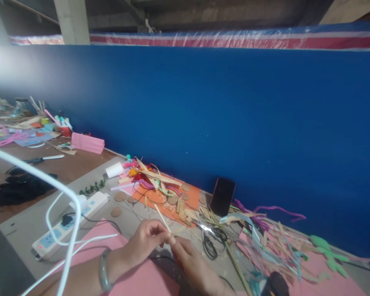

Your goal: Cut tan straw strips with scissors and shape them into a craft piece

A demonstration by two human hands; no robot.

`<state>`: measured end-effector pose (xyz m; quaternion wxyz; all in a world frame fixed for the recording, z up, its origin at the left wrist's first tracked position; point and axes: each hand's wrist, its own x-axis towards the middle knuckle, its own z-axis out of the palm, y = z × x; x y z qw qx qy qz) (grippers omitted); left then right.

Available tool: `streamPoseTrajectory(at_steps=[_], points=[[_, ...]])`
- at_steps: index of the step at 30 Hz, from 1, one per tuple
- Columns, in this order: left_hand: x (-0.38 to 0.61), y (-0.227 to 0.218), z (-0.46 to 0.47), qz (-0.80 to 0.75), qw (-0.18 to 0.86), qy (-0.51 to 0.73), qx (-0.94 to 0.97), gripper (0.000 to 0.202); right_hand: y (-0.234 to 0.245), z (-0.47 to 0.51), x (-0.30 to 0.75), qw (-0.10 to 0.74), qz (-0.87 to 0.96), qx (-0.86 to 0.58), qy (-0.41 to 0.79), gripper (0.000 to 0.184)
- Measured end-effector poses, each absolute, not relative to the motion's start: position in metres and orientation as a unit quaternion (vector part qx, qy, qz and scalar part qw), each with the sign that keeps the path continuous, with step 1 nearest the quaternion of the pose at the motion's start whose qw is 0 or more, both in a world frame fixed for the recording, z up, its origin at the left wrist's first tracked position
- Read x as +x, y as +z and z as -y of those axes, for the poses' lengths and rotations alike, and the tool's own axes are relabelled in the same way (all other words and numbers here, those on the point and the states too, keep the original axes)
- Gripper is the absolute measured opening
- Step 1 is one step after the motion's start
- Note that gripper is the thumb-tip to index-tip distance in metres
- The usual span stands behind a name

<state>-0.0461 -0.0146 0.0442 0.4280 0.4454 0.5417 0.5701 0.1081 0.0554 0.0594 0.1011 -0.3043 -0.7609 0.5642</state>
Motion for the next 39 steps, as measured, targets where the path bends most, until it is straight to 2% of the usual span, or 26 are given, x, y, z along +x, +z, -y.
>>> streamPoseTrajectory(at_steps=[9,15,21,24,30,39], points=[[-0.043,0.044,0.016,-0.558,0.424,0.555,0.449,0.031,0.06,-0.052,0.109,0.087,0.753,-0.333,0.561,0.064],[-0.047,0.043,0.016,-0.542,0.412,0.556,0.477,0.028,0.057,-0.056,0.115,0.068,0.648,-0.31,0.692,0.06],[-0.054,0.049,0.015,-0.537,0.414,0.58,0.451,0.032,0.075,-0.072,0.127,0.134,0.503,-0.304,0.798,0.057],[-0.052,0.054,0.015,-0.53,0.42,0.588,0.444,0.034,0.075,-0.074,0.125,0.166,0.554,-0.35,0.737,0.057],[-0.042,0.047,0.016,-0.542,0.437,0.558,0.452,0.034,0.065,-0.057,0.111,0.126,0.764,-0.316,0.548,0.059],[-0.04,0.043,0.016,-0.547,0.439,0.535,0.471,0.038,0.056,-0.052,0.108,0.096,0.753,-0.315,0.569,0.063]])
